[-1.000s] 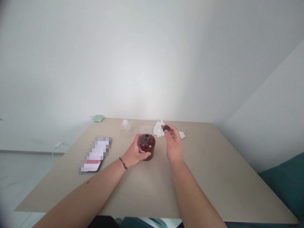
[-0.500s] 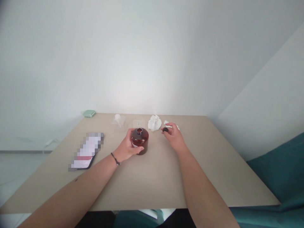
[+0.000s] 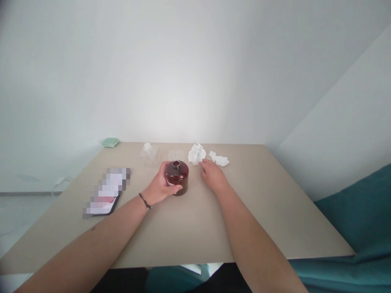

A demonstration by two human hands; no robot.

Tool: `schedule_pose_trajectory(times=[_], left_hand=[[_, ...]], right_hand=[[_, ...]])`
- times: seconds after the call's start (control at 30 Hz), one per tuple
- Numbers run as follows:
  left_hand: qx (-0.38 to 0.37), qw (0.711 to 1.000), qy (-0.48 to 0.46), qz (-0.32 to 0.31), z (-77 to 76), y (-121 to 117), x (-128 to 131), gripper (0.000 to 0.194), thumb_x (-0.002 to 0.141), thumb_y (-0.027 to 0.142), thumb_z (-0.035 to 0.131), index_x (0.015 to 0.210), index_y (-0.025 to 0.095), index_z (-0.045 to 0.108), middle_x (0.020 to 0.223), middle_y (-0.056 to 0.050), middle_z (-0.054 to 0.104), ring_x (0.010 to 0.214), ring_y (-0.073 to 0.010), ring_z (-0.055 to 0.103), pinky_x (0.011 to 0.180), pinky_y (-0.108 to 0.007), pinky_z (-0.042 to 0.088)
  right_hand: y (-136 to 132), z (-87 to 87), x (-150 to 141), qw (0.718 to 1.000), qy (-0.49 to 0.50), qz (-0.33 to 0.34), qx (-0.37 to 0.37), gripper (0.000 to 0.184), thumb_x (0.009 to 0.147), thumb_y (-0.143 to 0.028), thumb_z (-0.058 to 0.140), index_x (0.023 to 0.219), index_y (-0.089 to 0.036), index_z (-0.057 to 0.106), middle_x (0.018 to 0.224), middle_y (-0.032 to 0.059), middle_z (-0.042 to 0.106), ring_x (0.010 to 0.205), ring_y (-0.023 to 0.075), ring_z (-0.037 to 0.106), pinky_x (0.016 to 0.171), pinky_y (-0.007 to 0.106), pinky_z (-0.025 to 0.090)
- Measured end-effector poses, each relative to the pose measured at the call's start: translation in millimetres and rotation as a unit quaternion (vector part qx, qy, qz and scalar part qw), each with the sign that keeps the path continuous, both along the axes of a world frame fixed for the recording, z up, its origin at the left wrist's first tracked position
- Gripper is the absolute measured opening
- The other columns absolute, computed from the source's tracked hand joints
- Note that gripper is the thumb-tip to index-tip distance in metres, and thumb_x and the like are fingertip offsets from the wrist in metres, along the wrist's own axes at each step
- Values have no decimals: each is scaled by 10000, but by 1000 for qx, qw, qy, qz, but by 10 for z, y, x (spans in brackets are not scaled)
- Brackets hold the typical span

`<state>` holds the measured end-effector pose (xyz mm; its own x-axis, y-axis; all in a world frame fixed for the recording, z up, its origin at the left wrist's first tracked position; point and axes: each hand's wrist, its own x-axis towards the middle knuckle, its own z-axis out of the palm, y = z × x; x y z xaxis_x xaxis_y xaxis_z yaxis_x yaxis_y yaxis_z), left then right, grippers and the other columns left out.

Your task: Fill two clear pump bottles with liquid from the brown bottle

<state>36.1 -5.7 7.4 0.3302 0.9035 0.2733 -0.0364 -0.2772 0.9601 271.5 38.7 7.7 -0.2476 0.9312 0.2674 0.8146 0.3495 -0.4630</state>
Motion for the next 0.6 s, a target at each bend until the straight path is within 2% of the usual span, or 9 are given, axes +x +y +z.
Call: schedule_pose_trajectory(times=[0.1,0.2,0.47,0.6], left_hand=[[2,1000,3,4,3,-3,2,739,689,328,835,1255,202,377,1229,-116,615,1102,-258,634,1007,-427,472],[1,1000,2,3,10,-10,4,740,689,328,836,1257,202,379,1230,-116,618,1104,-257,634,1007,-424,471],[-7,1000,-7,1,20,-17,3,750,680,334,849,1259,204,391,1244,-123,614,1122,-267,629,1015,-443,472],[-13,1000,-15,-6,14,-9,-6,770,672,356,863,1264,206,394,1251,-125,609,1119,-266,625,1017,-449,471]], right_hand=[[-88,9,-35,999,-33,6,-26,480,841,-190,584,1317,-143,628,1477,186,504,1364,355,488,1147,533,373],[-185,-14,-18,998,-41,19,-42,536,850,-261,610,1375,-156,577,1525,180,444,1401,355,442,1153,526,372],[-235,-77,45,999,-19,23,-44,501,854,-294,624,1350,-227,602,1532,144,448,1422,352,411,1182,578,285],[-221,-10,96,998,63,-4,12,464,877,-318,598,1337,-268,606,1511,107,483,1428,310,403,1187,556,288]])
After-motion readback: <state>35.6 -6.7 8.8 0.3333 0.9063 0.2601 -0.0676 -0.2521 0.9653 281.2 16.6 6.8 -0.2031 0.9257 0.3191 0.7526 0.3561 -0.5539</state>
